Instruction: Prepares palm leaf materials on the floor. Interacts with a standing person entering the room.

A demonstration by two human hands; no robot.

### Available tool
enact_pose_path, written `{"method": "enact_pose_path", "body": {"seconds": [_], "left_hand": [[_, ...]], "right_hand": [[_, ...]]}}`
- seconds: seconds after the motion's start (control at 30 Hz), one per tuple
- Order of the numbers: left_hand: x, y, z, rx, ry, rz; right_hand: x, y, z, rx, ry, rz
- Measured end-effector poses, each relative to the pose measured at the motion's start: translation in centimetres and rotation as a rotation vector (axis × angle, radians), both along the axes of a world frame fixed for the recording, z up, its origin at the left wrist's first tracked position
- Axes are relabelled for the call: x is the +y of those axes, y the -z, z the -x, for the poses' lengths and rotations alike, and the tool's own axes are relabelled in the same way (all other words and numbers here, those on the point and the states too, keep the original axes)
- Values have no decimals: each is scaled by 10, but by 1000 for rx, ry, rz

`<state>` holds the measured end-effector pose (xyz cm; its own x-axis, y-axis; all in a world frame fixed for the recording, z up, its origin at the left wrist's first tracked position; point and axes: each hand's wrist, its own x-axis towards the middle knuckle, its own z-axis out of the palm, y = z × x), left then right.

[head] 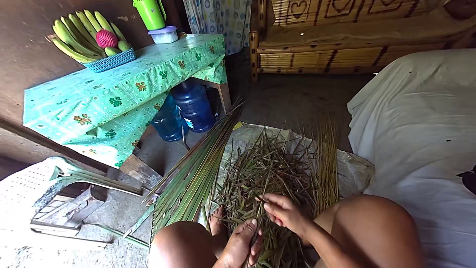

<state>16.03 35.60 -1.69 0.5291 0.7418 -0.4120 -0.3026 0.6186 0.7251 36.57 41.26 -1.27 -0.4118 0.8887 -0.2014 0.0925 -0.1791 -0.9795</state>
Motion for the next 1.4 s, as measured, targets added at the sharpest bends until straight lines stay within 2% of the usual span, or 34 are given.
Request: {"method": "enact_pose_path", "body": {"seconds": [0.17, 0.27, 0.37, 0.43, 0.53, 0.63, 0.73, 0.77, 0.87, 0.97, 1.03, 1.1, 1.2, 1.27, 1.33, 1.4], "left_hand": [[-9, 1, 6, 117, 49, -173], [-13, -1, 6, 188, -3, -173], [-5, 0, 7, 214, -117, -129], [0, 2, 9, 182, -134, -117], [1, 5, 8, 146, -126, -97], [-4, 3, 7, 141, -94, -75], [-5, 3, 6, 162, -98, -71], [-4, 3, 5, 172, -110, -64], [3, 2, 4, 201, -134, -51], [9, 3, 1, 192, -161, -51], [10, 5, 1, 155, -167, -55], [8, 4, 1, 134, -126, -61], [5, 4, -1, 131, -72, -46], [3, 4, -1, 123, -40, -41], [3, 3, 0, 111, -43, -33], [4, 5, 0, 90, -44, -17]], "right_hand": [[12, 0, 2, 134, 179, 14], [14, 0, -8, 42, 162, -67], [-2, 2, -5, -131, -94, -263], [-12, 7, 5, -244, -219, -466], [-7, 16, 9, -424, -140, -696], [16, 15, -8, -567, 0, -578], [35, 13, -26, -591, 129, -508], [34, 10, -27, -573, 116, -494], [7, -3, -13, -427, -90, -428], [-18, 7, 9, -346, -284, -544], [-17, 14, 13, -390, -263, -615], [-3, 14, 8, -473, -178, -600], [25, 14, -10, -578, -1, -443], [40, 15, -22, -538, 159, -338], [42, 13, -25, -368, 214, -220], [28, 2, -20, -161, 98, -35]]}}
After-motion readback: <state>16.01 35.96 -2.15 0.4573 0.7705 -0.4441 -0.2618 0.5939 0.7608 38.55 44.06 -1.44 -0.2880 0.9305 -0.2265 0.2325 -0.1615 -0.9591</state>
